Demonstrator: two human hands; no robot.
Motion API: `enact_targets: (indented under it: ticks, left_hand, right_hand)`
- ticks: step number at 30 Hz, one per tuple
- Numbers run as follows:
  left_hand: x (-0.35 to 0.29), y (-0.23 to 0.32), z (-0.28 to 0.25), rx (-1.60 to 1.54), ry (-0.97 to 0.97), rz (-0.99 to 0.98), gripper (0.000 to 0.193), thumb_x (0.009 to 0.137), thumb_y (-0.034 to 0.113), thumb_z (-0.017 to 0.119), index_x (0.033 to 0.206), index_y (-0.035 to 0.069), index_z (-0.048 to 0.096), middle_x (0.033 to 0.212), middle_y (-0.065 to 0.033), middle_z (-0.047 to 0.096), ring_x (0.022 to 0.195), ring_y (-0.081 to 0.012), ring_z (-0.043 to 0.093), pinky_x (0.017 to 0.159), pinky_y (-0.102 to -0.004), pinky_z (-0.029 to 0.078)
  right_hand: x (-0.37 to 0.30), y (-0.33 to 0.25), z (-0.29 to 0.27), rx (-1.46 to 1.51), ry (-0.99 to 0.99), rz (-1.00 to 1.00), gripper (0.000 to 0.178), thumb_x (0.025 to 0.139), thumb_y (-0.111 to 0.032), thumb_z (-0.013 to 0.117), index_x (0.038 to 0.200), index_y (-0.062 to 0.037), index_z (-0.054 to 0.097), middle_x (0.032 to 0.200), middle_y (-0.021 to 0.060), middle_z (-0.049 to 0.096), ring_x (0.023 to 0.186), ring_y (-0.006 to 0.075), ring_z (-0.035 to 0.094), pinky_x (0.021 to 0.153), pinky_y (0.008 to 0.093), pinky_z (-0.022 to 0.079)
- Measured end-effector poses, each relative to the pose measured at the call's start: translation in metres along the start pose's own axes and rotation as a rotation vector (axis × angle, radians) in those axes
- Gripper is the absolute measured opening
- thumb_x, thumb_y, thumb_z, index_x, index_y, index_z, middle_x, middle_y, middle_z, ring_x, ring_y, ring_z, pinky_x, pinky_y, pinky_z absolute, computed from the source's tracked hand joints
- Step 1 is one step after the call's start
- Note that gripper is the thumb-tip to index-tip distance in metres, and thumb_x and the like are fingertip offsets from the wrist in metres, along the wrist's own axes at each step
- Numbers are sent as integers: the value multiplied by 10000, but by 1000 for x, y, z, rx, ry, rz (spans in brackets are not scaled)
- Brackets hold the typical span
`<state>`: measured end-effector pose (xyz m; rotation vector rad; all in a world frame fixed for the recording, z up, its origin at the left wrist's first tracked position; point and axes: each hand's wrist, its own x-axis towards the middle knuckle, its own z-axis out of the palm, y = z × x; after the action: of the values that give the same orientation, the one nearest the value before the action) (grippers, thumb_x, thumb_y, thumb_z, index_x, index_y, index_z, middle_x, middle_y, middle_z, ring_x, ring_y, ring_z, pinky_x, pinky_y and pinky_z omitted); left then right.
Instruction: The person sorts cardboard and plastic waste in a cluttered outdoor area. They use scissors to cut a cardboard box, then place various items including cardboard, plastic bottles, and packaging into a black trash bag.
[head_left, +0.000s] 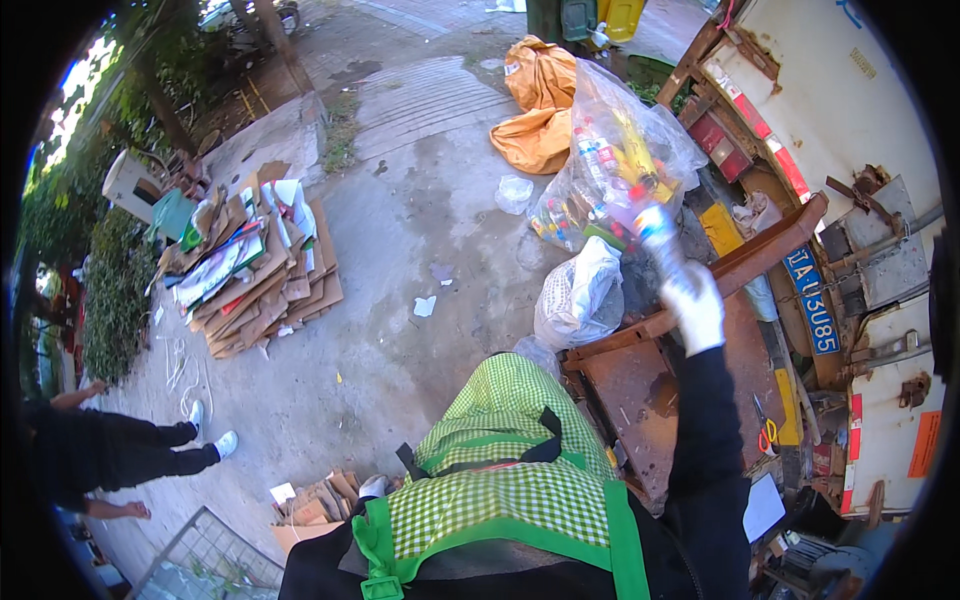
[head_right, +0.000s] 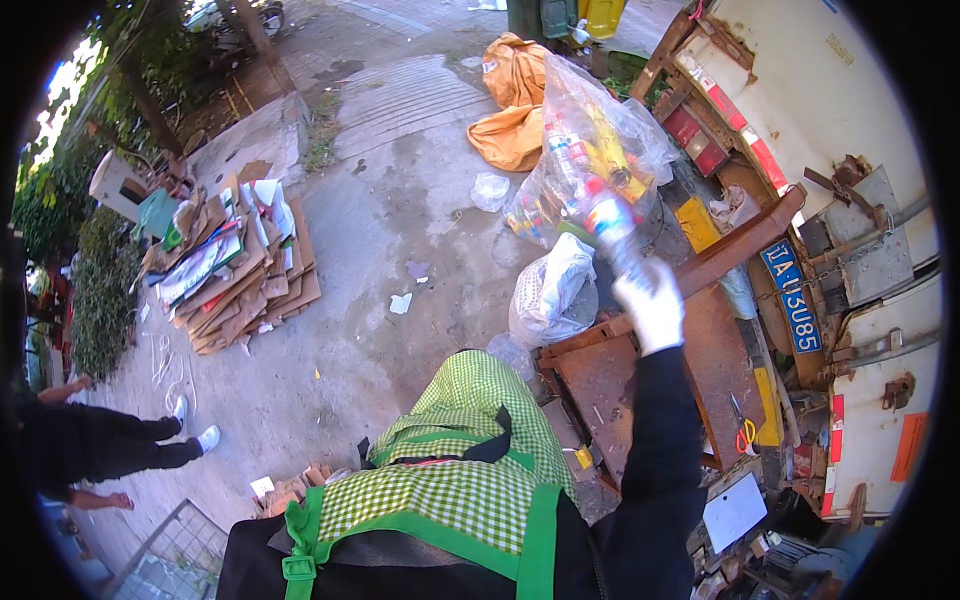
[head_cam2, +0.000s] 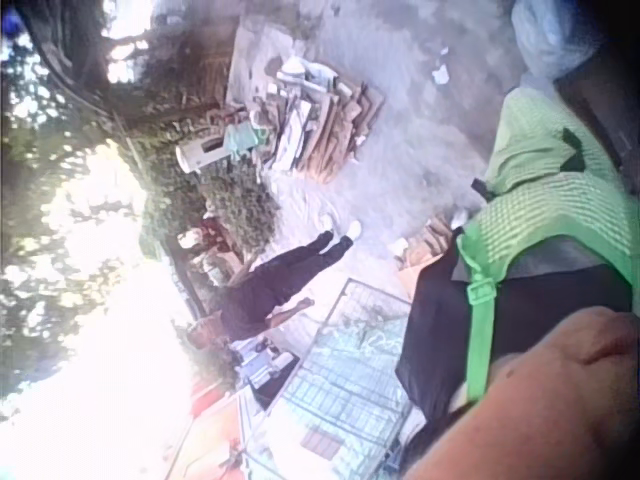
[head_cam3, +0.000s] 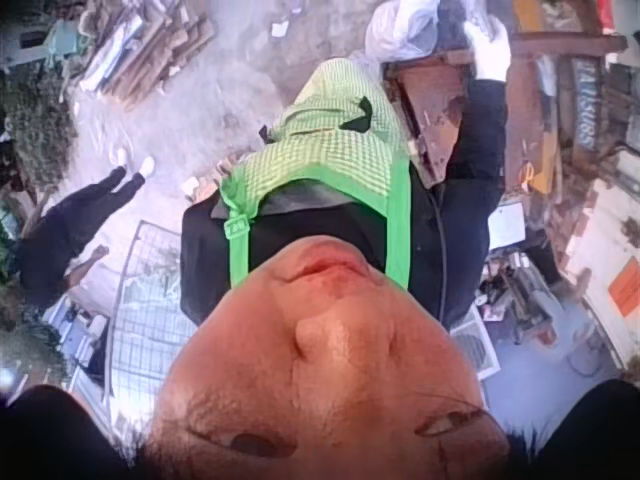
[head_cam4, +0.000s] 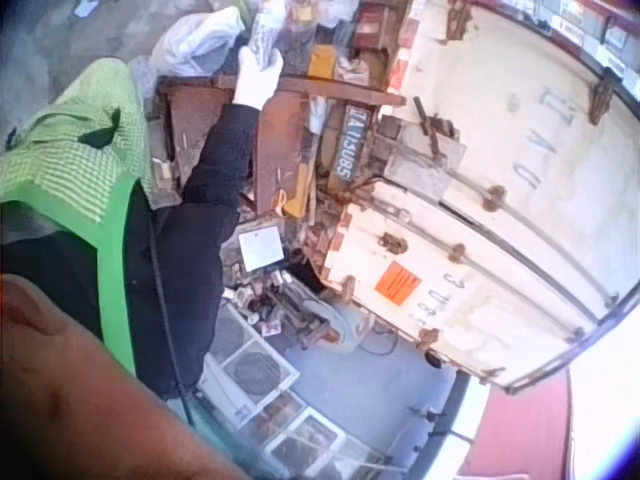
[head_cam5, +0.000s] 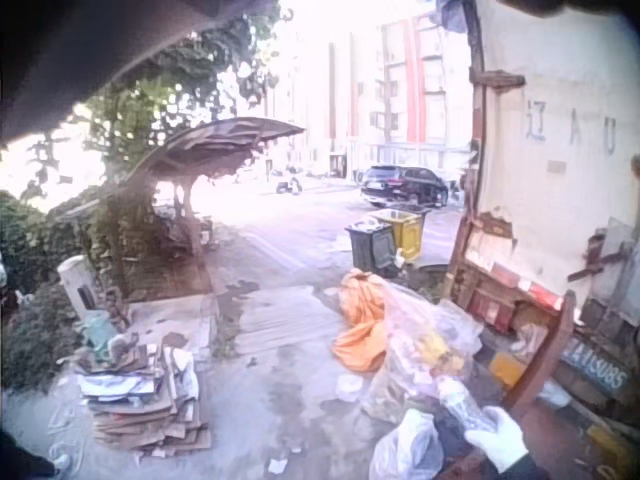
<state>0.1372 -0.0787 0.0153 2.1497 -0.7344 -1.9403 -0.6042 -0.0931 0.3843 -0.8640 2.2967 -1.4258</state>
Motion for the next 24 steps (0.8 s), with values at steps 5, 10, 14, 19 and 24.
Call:
enact_targets:
  ticks: [5,10,14,19,24]
  left_hand:
    - [26,74,20,93,30,-48,327,982,271,472,1138,35,637,956,-97,673,793,-172,668,730,-310,550]
    - [47,202,70,216,50,-60,319,979,264,484,1150,40,633,964,-97,674,795,-177,668,724,-318,551]
    - [62,321,113,309,53,-47,314,978,259,493,1160,44,630,970,-98,675,797,-181,668,718,-323,551]
    - [91,446,153,358,42,33,309,975,252,505,1173,49,626,977,-98,676,799,-186,668,712,-331,552]
    - [129,551,188,466,-32,117,305,973,246,517,1186,54,622,984,-98,677,802,-191,668,705,-338,552]
  right_hand:
    - [204,-17,-40,-356,345,-201,786,708,-199,793,1373,58,463,1319,203,572,1208,262,565,1037,358,423]
    - [394,-38,-47,-979,402,-130,675,718,-196,685,1372,-148,525,1346,155,562,1221,338,556,1052,413,432]
    - [518,-27,-28,-1134,57,-77,493,758,-157,633,1251,-175,621,1277,129,617,1183,320,588,1013,405,466]
    - [614,45,16,-900,-592,330,801,590,-262,839,1311,-21,586,1291,189,618,1204,326,584,1019,362,463]
    - [590,83,19,-956,-469,413,801,742,-621,649,1281,-30,614,1297,205,608,1225,346,555,1027,397,438]
